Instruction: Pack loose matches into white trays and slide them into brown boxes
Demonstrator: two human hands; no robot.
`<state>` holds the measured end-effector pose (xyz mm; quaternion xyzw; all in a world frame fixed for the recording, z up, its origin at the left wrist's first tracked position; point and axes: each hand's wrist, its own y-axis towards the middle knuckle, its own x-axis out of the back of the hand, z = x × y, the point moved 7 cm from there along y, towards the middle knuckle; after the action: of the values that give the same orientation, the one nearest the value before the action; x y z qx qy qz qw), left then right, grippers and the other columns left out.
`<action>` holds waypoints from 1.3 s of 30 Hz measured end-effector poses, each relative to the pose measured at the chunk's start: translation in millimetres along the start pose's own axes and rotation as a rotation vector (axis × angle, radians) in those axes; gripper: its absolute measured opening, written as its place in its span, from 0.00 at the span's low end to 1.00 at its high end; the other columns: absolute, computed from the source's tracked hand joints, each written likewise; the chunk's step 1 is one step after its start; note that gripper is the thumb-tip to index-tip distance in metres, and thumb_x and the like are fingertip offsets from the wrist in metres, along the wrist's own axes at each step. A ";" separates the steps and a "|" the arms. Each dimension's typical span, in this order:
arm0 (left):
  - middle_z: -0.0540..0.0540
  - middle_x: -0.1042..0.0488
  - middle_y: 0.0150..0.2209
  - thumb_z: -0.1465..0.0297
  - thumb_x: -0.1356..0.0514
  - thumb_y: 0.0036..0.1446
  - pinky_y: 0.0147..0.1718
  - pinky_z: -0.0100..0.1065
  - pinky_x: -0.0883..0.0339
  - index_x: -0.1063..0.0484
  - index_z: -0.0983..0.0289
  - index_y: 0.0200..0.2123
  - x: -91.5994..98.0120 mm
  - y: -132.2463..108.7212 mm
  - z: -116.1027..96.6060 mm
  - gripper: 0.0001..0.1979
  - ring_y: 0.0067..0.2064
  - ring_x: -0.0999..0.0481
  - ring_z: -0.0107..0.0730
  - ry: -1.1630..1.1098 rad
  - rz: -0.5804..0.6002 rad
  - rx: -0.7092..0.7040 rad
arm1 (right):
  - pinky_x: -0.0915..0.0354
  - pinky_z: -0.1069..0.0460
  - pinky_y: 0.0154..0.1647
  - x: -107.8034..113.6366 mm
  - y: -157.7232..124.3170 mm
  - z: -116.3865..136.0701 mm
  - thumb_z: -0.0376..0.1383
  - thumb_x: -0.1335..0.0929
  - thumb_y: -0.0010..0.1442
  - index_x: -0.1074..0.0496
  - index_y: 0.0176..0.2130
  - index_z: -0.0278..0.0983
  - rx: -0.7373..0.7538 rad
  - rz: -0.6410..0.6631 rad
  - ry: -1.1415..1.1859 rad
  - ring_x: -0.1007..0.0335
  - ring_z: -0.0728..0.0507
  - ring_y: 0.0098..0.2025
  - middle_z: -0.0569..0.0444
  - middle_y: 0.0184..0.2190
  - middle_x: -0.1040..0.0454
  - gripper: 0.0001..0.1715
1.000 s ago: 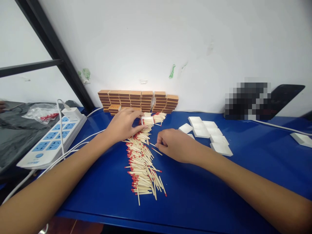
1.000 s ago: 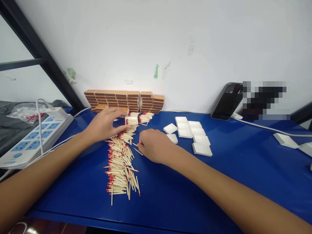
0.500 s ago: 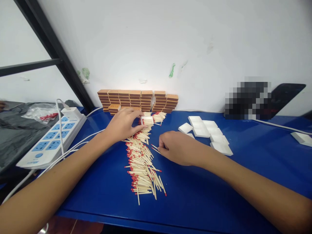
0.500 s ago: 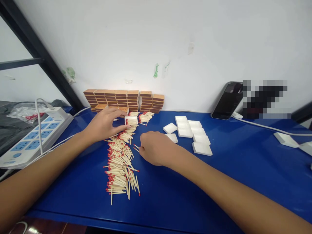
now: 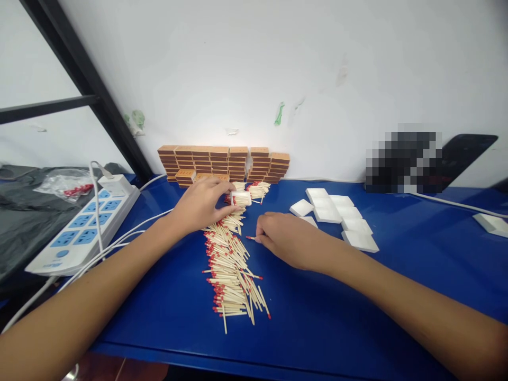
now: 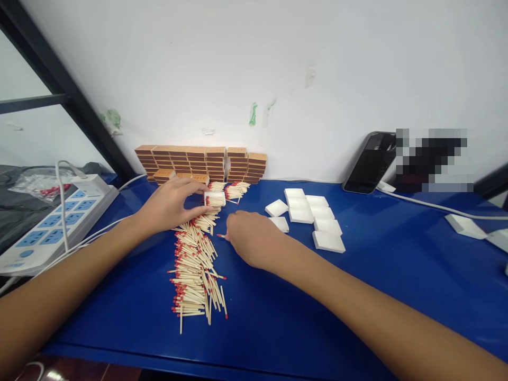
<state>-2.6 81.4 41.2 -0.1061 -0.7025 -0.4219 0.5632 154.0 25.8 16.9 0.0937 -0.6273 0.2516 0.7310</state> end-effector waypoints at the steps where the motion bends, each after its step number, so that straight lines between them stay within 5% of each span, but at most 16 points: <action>1: 0.61 0.20 0.46 0.51 0.35 0.63 0.48 0.46 0.28 0.26 0.63 0.50 -0.5 -0.2 -0.2 0.23 0.47 0.20 0.47 -0.001 0.005 0.001 | 0.39 0.49 0.39 2.4 1.0 -1.0 0.35 0.35 0.72 0.25 0.41 0.35 -0.001 -0.013 0.015 0.23 0.40 0.42 0.44 0.43 0.20 0.10; 9: 0.60 0.20 0.45 0.52 0.35 0.63 0.49 0.44 0.28 0.26 0.64 0.51 -3.0 -0.4 -20.2 0.23 0.48 0.20 0.46 -0.068 0.035 -0.073 | 0.44 0.50 0.35 26.1 5.9 -11.2 0.34 0.37 0.73 0.27 0.47 0.34 -0.075 -0.329 0.003 0.27 0.43 0.39 0.46 0.47 0.24 0.10; 16: 0.59 0.19 0.47 0.53 0.36 0.65 0.50 0.43 0.28 0.26 0.63 0.52 1.1 -1.5 -34.8 0.22 0.49 0.20 0.45 -0.100 0.018 -0.130 | 0.47 0.51 0.33 23.5 11.3 -13.1 0.35 0.34 0.71 0.28 0.45 0.35 -0.006 -0.393 0.046 0.30 0.45 0.37 0.49 0.45 0.25 0.05; 22: 0.59 0.20 0.44 0.51 0.37 0.65 0.47 0.43 0.28 0.26 0.63 0.51 1.9 -0.6 -22.5 0.23 0.47 0.20 0.45 -0.062 0.011 -0.091 | 0.45 0.51 0.34 28.5 11.9 -21.3 0.37 0.33 0.70 0.28 0.41 0.37 -0.014 -0.453 0.117 0.33 0.46 0.36 0.51 0.40 0.26 0.07; 27: 0.60 0.20 0.46 0.53 0.36 0.64 0.48 0.45 0.28 0.27 0.63 0.51 1.6 0.0 -9.1 0.21 0.48 0.20 0.47 -0.037 0.002 -0.036 | 0.42 0.51 0.38 15.0 8.7 2.3 0.38 0.31 0.68 0.26 0.36 0.38 0.145 -0.338 0.211 0.32 0.46 0.37 0.53 0.37 0.26 0.07; 39: 0.61 0.20 0.46 0.53 0.35 0.63 0.48 0.46 0.27 0.27 0.63 0.50 -0.2 -0.7 -10.4 0.21 0.48 0.20 0.47 0.007 0.010 -0.040 | 0.41 0.51 0.35 -4.8 3.2 6.1 0.33 0.30 0.60 0.25 0.33 0.38 0.074 -0.178 0.220 0.31 0.46 0.34 0.53 0.36 0.24 0.02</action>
<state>4.4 73.6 40.8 -0.1194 -0.6914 -0.4336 0.5654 146.7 24.6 12.9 0.1478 -0.5228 0.2173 0.8110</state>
